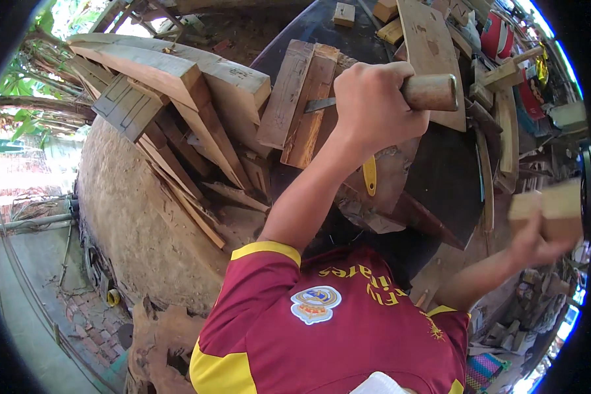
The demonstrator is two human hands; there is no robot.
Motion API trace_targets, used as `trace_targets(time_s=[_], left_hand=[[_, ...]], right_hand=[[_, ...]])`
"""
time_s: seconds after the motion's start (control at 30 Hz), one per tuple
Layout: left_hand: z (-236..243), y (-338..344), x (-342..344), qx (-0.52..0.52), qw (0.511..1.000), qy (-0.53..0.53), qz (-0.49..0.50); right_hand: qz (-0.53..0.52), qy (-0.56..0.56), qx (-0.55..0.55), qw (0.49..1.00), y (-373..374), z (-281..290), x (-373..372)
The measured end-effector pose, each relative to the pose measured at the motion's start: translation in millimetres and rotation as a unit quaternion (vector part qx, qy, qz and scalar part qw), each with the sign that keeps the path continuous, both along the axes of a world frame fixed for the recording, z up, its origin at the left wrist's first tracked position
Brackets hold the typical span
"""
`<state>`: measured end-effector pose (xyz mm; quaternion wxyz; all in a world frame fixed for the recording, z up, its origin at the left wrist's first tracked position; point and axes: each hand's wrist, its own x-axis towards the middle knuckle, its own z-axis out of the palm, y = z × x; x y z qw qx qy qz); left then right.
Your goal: The person uses a chisel and a wooden mallet to carve and shape a piece of wood. They repeatedly strike the chisel to remove wood shavings, occasionally pausing to inspect the surface and adjust the wood's position on the workbench.
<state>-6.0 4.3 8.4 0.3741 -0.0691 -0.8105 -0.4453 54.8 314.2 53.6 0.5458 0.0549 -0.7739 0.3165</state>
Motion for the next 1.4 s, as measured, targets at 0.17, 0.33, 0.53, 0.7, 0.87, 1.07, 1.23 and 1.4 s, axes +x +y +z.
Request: trace_targets(time_s=[0.17,0.33,0.53,0.7,0.87,1.07,1.23,1.4], left_hand=[[-0.2,5.3,-0.1,-0.018,1.0,0.004,0.009],[-10.2,2.0,7.3,-0.034,0.999,-0.03,0.025],[3.4,2.9,-4.6,-0.019,0.999,-0.025,0.034],[-10.9,10.4,-2.3,-0.073,0.997,-0.027,0.028],[-11.7,6.5,0.6,-0.09,0.995,-0.05,0.012],[-16.2,14.9,-3.9,-0.114,0.991,-0.069,0.013],[-15.2,11.6,-0.1,-0.131,0.987,-0.084,0.023],[-15.4,14.7,-5.0,-0.117,0.99,-0.076,0.016]], right_hand=[[-0.034,0.161,-0.175,0.971,-42.6,13.9,-5.4],[-0.001,-0.252,0.264,0.931,-101.9,-42.4,19.8],[0.035,0.028,-0.174,0.984,-38.9,-10.0,6.2],[-0.025,-0.111,0.047,0.992,-92.4,-84.9,7.2],[-0.035,-0.243,0.049,0.968,-47.4,-59.2,14.0],[-0.086,-0.051,-0.071,0.992,-77.5,-67.2,13.7],[0.088,-0.36,0.084,0.925,-86.1,-61.8,22.7],[-0.003,-0.091,-0.224,0.97,-46.2,-44.6,24.5]])
